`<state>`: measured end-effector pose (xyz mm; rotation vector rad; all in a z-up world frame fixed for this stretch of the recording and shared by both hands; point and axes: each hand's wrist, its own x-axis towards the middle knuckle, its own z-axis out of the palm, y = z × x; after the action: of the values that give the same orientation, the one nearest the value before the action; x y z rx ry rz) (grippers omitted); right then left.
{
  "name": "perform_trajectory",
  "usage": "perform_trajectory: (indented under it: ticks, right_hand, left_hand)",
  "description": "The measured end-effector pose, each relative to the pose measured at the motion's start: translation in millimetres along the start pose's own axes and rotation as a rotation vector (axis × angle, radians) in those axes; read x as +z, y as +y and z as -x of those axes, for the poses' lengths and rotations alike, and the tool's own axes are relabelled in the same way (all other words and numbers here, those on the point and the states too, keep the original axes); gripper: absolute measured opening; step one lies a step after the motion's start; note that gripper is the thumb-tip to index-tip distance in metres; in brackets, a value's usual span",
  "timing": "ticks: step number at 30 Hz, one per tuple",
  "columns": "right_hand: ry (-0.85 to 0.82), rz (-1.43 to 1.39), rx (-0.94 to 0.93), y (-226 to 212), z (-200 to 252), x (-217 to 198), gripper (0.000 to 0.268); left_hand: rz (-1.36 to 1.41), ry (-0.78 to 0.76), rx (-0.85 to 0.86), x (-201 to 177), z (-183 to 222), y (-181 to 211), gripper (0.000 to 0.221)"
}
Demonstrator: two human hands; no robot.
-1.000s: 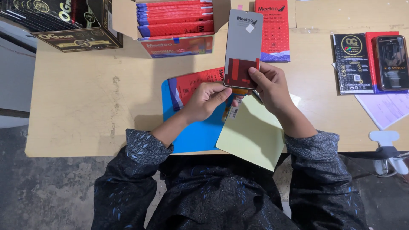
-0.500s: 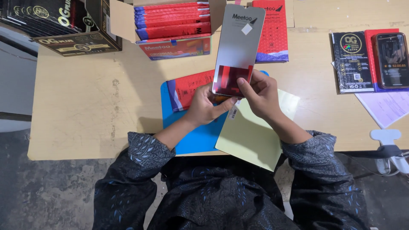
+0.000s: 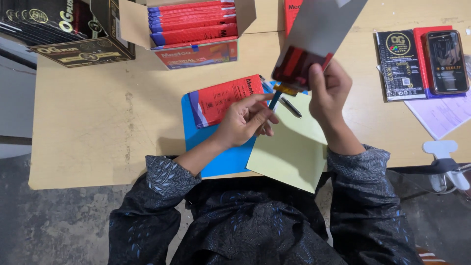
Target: The person removes several smartphone screens from red protective sleeves, peels off plastic films, and writes on labels on the back of the screens.
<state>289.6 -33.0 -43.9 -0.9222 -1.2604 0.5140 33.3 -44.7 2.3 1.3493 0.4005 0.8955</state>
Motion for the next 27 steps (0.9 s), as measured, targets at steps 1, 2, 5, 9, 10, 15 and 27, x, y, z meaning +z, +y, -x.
perform_trajectory:
  ticks: [1, 2, 5, 9, 10, 15, 27]
  right_hand:
    - [0.002, 0.003, 0.0, -19.0, -5.9, 9.0, 0.026]
    - [0.061, 0.043, 0.067, -37.9, -11.8, 18.2, 0.029]
    - [0.141, -0.03, 0.195, -51.9, -23.1, 25.3, 0.028]
    - [0.183, -0.202, 0.346, -38.9, -27.0, 23.6, 0.024]
    - [0.184, -0.201, 0.348, -39.7, -26.4, 25.1, 0.024]
    - [0.029, -0.26, 0.389, -42.0, -22.3, 34.2, 0.031]
    - [-0.144, -0.073, 0.25, -16.5, 2.7, 40.5, 0.022]
  left_hand:
    - [0.002, -0.003, -0.001, -0.2, -0.7, 8.7, 0.034]
    - [-0.063, -0.041, -0.074, -0.6, -1.4, 17.6, 0.04]
    - [-0.143, -0.101, -0.139, -0.4, 0.4, 26.1, 0.046]
    - [-0.192, -0.157, -0.003, -0.6, 4.4, 25.5, 0.028]
    - [-0.191, -0.158, -0.004, -1.3, 3.9, 30.2, 0.028]
    - [-0.364, -0.277, 0.314, -4.5, 7.0, 45.2, 0.024]
    - [-0.441, -0.1, 0.582, -4.1, 7.1, 53.5, 0.029]
